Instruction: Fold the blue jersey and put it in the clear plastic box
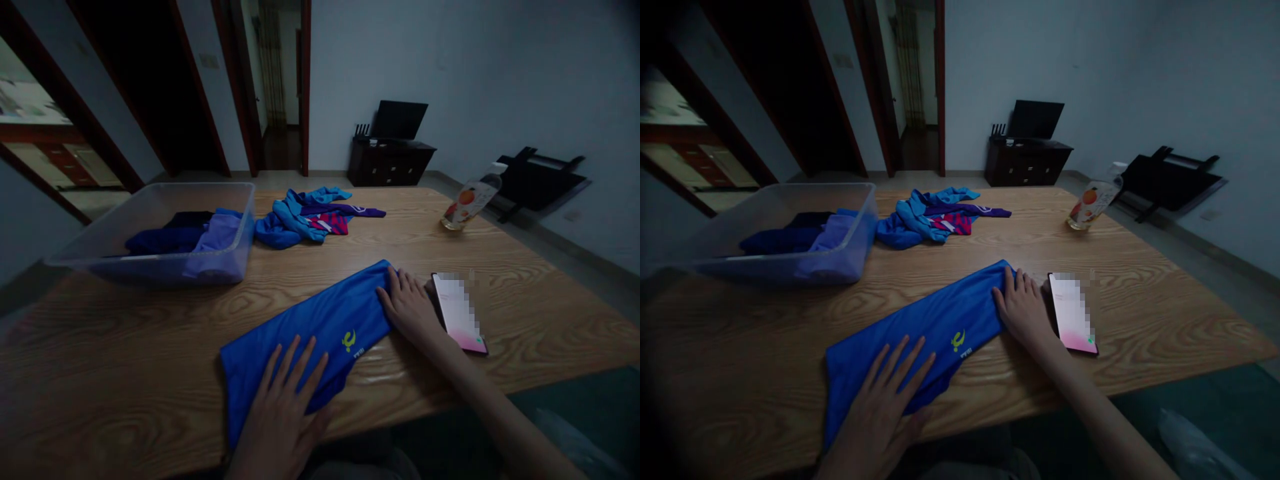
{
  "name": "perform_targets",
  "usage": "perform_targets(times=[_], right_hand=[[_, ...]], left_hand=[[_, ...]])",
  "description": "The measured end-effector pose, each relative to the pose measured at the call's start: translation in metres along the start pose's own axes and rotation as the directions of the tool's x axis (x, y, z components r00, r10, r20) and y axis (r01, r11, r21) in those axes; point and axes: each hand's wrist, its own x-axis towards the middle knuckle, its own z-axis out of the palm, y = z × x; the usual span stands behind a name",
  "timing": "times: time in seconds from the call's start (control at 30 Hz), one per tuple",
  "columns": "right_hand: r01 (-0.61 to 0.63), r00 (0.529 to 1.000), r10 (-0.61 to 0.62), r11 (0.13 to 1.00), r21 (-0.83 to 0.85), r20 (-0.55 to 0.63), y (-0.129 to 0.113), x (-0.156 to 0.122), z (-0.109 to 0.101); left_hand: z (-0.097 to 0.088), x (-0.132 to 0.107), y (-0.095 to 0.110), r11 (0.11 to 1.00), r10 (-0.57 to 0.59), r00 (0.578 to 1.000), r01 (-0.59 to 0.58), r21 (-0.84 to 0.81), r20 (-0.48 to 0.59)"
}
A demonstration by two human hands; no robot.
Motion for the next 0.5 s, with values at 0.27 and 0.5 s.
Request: perform_targets(times=[0.27, 0.5], right_hand=[[-0.039, 0.999, 0.042, 0.943, 0.331, -0.003, 0.017, 0.029, -0.017], [0.083, 0.991, -0.011, 0.834, 0.545, -0.134, -0.037, 0.028, -0.081]], left_hand=[[0.001, -0.003, 0.001, 0.876, -0.251, 0.962, 0.273, -0.398, 0.108], [-0.026, 0.023, -0.007, 0.265, -0.552, 0.770, 0.527, -0.808, 0.320]])
